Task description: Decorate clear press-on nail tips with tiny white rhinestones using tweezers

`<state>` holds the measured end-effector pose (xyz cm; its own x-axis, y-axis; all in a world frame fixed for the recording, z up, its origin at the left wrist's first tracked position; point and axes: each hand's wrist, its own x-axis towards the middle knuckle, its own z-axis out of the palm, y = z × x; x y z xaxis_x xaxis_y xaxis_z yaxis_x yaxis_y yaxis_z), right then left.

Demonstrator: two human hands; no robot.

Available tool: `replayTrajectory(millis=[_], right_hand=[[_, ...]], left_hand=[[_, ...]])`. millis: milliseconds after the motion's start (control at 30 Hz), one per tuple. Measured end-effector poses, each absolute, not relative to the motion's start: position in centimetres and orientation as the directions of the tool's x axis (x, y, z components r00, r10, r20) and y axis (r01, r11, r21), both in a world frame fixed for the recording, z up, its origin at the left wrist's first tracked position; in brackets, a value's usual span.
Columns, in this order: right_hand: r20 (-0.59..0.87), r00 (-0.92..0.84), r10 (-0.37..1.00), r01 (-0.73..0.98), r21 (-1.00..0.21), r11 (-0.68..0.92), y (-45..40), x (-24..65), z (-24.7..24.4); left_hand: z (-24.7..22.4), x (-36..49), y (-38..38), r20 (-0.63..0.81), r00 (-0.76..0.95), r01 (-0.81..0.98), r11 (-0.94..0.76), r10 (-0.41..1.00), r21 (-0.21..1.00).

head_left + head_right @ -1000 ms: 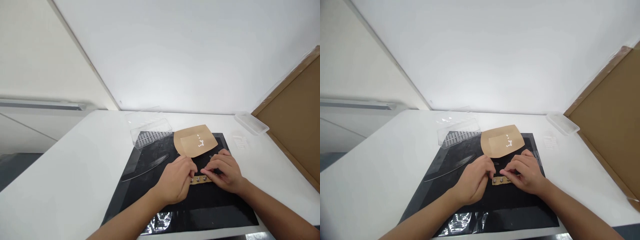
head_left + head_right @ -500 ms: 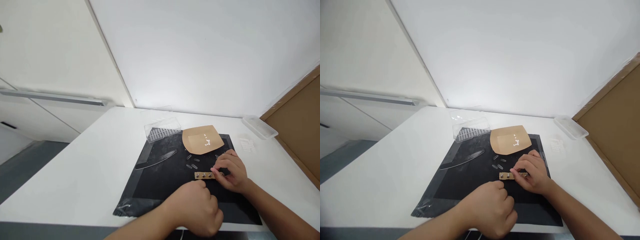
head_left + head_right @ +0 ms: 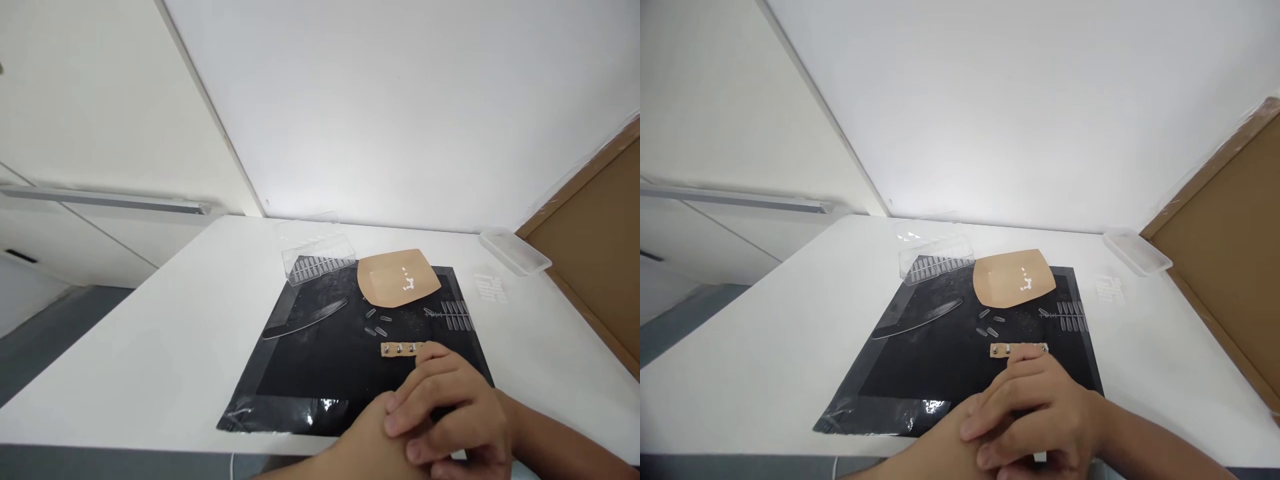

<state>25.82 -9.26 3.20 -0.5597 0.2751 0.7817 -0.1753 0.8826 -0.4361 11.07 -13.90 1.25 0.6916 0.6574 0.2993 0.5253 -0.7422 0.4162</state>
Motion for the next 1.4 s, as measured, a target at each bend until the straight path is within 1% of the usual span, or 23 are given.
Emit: replayTrajectory(millis=[67, 133, 167, 200, 233, 333, 400, 433, 500, 567, 700, 767, 833, 933, 1100, 1200, 1333, 1400], right_hand=[[0.827, -0.442, 0.347, -0.106, -0.432, 0.895, -8.9, 26.2, 3.1], [0.846, -0.371, 0.384, -0.017, -0.419, 0.908, -8.2, 26.5, 3.0], [0.851, -0.355, 0.387, 0.017, -0.409, 0.913, -7.8, 26.7, 2.9], [0.856, -0.344, 0.387, 0.042, -0.398, 0.917, -7.4, 26.8, 2.8], [0.86, -0.332, 0.388, 0.066, -0.389, 0.919, -6.9, 26.9, 2.7], [0.861, -0.342, 0.376, 0.135, -0.351, 0.927, -5.9, 27.1, 2.2], [0.858, -0.367, 0.36, 0.174, -0.317, 0.932, -5.4, 27.1, 1.8], [0.856, -0.379, 0.351, 0.186, -0.301, 0.935, -5.3, 27.1, 1.7], [0.851, -0.403, 0.336, 0.201, -0.276, 0.94, -5.2, 27.1, 1.5], [0.842, -0.426, 0.33, 0.206, -0.265, 0.942, -5.2, 27.2, 1.4], [0.818, -0.455, 0.352, 0.217, -0.281, 0.935, -5.1, 27.3, 1.1], [0.813, -0.455, 0.364, 0.224, -0.291, 0.93, -5.0, 27.4, 1.1], [0.812, -0.449, 0.372, 0.227, -0.299, 0.927, -4.9, 27.4, 1.0], [0.807, -0.45, 0.381, 0.228, -0.309, 0.923, -4.8, 27.4, 1.1], [0.796, -0.476, 0.373, 0.227, -0.299, 0.927, -4.8, 27.4, 1.1], [0.796, -0.484, 0.364, 0.228, -0.286, 0.931, -4.7, 27.4, 1.0], [0.798, -0.484, 0.359, 0.223, -0.284, 0.933, -4.7, 27.4, 0.8], [0.794, -0.492, 0.357, 0.219, -0.284, 0.934, -4.7, 27.5, 0.6]], left_hand=[[2.8, 9.5, -13.3, 0.237, 0.779, 0.47, -0.792, 0.58, 0.39], [5.0, 7.5, -11.6, 0.159, 0.825, 0.461, -0.809, 0.542, 0.365], [6.2, 6.5, -10.3, 0.03, 0.842, 0.498, -0.799, 0.538, 0.337], [7.3, 5.4, -8.8, -0.057, 0.82, 0.557, -0.769, 0.57, 0.314], [8.2, 4.4, -7.2, -0.094, 0.784, 0.611, -0.735, 0.614, 0.295], [8.9, 1.6, -2.6, -0.033, 0.695, 0.708, -0.675, 0.718, 0.209], [8.1, -0.1, -0.4, -0.015, 0.599, 0.798, -0.594, 0.801, 0.101], [7.5, -1.0, 0.3, -0.015, 0.558, 0.828, -0.556, 0.829, 0.071], [6.3, -2.4, 1.1, 0.009, 0.486, 0.871, -0.485, 0.874, 0.078], [5.6, -3.5, 1.3, -0.008, 0.457, 0.884, -0.454, 0.889, 0.112], [5.6, -4.3, 1.0, -0.168, 0.425, 0.897, -0.388, 0.89, 0.211], [5.7, -4.5, 0.9, -0.252, 0.386, 0.913, -0.33, 0.887, 0.239], [5.6, -4.6, 0.9, -0.308, 0.335, 0.934, -0.272, 0.89, 0.23], [5.1, -4.8, 1.0, -0.35, 0.287, 0.953, -0.231, 0.892, 0.194], [5.2, -4.8, 0.9, -0.376, 0.325, 0.94, -0.254, 0.868, 0.227], [5.9, -5.0, 0.6, -0.391, 0.312, 0.946, -0.243, 0.866, 0.215], [6.3, -6.0, 0.2, -0.493, 0.255, 0.957, -0.144, 0.832, 0.251], [6.2, -6.8, 0.1, -0.542, 0.22, 0.964, -0.095, 0.811, 0.25]])
